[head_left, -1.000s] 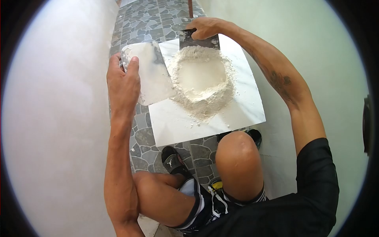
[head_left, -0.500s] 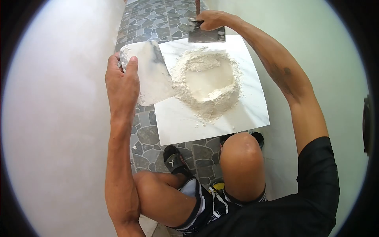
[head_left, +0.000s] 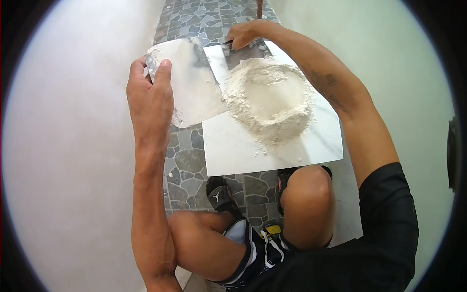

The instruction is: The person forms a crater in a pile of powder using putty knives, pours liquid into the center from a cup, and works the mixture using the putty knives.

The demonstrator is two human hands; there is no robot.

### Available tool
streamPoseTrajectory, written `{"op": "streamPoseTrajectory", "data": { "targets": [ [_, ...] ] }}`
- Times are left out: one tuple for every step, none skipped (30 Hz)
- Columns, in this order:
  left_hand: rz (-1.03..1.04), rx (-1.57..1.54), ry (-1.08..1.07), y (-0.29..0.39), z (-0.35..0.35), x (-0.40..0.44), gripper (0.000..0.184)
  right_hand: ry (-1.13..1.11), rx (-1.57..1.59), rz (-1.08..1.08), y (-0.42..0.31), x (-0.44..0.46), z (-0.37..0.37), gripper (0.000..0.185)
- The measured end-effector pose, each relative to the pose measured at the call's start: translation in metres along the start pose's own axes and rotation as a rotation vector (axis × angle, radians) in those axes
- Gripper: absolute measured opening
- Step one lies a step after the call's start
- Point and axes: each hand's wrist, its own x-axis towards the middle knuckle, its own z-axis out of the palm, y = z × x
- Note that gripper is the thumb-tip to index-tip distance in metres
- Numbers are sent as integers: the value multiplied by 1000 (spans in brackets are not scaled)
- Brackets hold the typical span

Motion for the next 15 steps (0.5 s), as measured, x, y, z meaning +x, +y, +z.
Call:
{"op": "streamPoseTrajectory", "data": {
  "targets": [
    [-2, -1, 7, 0, -2, 0, 36, -3, 24, -33, -11, 4, 2, 29],
    [-4, -1, 13, 0, -3, 1, 37, -6, 49, -65, -21, 7, 4, 29],
    [-5, -1, 21, 0, -5, 1, 37, -40, 32, -86, -36, 6, 2, 29],
    [7, -19, 40, 2, -6, 1, 37, -73, 13, -108, -50, 5, -1, 30],
    [20, -39, 60, 4, -8, 0, 38, -106, -9, -129, -64, 5, -7, 30],
    [31, -57, 78, 5, -10, 0, 38, -162, -7, -129, -71, 10, -6, 31],
    [32, -48, 76, 6, -13, 0, 38, -160, 6, -146, -76, 12, -5, 31],
    [32, -39, 73, 7, -17, 0, 38, -160, 20, -164, -82, 13, -1, 31],
    [32, -31, 70, 7, -20, 0, 39, -159, 33, -180, -87, 13, 1, 31],
    [36, -44, 75, 8, -21, 0, 39, -147, 4, -220, -91, 12, 2, 30],
    [39, -57, 79, 9, -22, -1, 39, -134, -24, -259, -93, 11, 3, 30],
    [44, -71, 83, 9, -22, -1, 39, -122, -53, -298, -97, 10, 4, 30],
    [36, -78, 84, 9, -23, 0, 39, -140, -59, -300, -104, 3, 1, 29],
    [31, -85, 87, 9, -24, -1, 39, -157, -69, -303, -112, -5, -5, 28],
    [27, -92, 90, 10, -25, -1, 38, -173, -78, -305, -117, -12, -10, 27]
  ]
}}
